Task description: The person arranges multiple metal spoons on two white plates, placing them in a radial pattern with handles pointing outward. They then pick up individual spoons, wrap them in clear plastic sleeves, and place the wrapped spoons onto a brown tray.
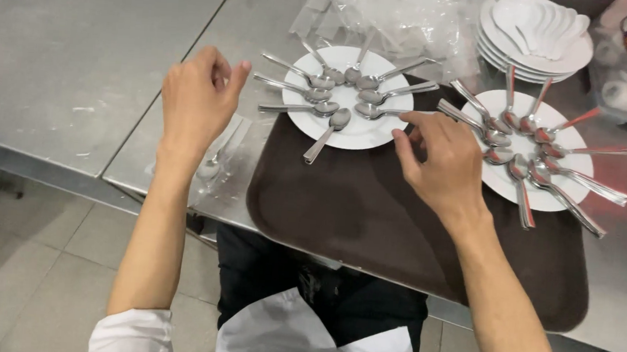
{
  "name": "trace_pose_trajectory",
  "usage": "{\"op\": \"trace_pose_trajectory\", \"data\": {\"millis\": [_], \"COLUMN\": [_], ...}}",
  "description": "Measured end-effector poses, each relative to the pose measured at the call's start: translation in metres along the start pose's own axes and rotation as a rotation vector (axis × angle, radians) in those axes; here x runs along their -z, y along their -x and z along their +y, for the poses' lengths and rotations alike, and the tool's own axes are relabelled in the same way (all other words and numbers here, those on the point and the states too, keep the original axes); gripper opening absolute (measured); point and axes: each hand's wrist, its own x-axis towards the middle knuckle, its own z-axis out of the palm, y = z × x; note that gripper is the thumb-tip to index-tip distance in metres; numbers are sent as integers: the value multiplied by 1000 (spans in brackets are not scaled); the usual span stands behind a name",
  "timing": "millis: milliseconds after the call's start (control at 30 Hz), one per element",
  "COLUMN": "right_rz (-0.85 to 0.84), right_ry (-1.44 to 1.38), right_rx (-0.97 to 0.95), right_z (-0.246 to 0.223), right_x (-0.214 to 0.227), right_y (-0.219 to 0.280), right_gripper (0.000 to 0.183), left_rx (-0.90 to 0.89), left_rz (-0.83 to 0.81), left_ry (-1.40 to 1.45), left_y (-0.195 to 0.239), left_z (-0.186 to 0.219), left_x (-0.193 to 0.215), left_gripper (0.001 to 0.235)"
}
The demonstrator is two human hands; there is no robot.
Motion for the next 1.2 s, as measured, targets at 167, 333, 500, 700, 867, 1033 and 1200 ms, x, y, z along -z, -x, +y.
{"op": "trace_pose_trajectory", "data": {"millis": [167,333,500,700,867,1033,1200], "right_rz": [80,156,146,143,38,-65,-110], "right_ry": [18,56,63,72,125,163,150], "right_rx": [-19,-29,-83,-135,-207,-270,-311], "right_z": [12,33,45,55,48,49,41], "right_x": [0,-4,-7,-16,-14,-14,-8], "right_y": [6,14,18,21,18,19,14], "right_gripper": [7,8,7,14,15,13,11], "left_rx": [284,375,398,145,-27,52,51], "left_rz": [-319,-364,-303,-66,-115,-341,-399], "left_ry": [-300,-133,-45,-78,134,184,202], "left_y": [40,49,47,54,60,67,68], "left_z": [-50,-65,-59,-48,11,58,72], "left_x": [-1,1,6,13,23,18,12], "left_gripper": [58,36,14,33,30,39,43]}}
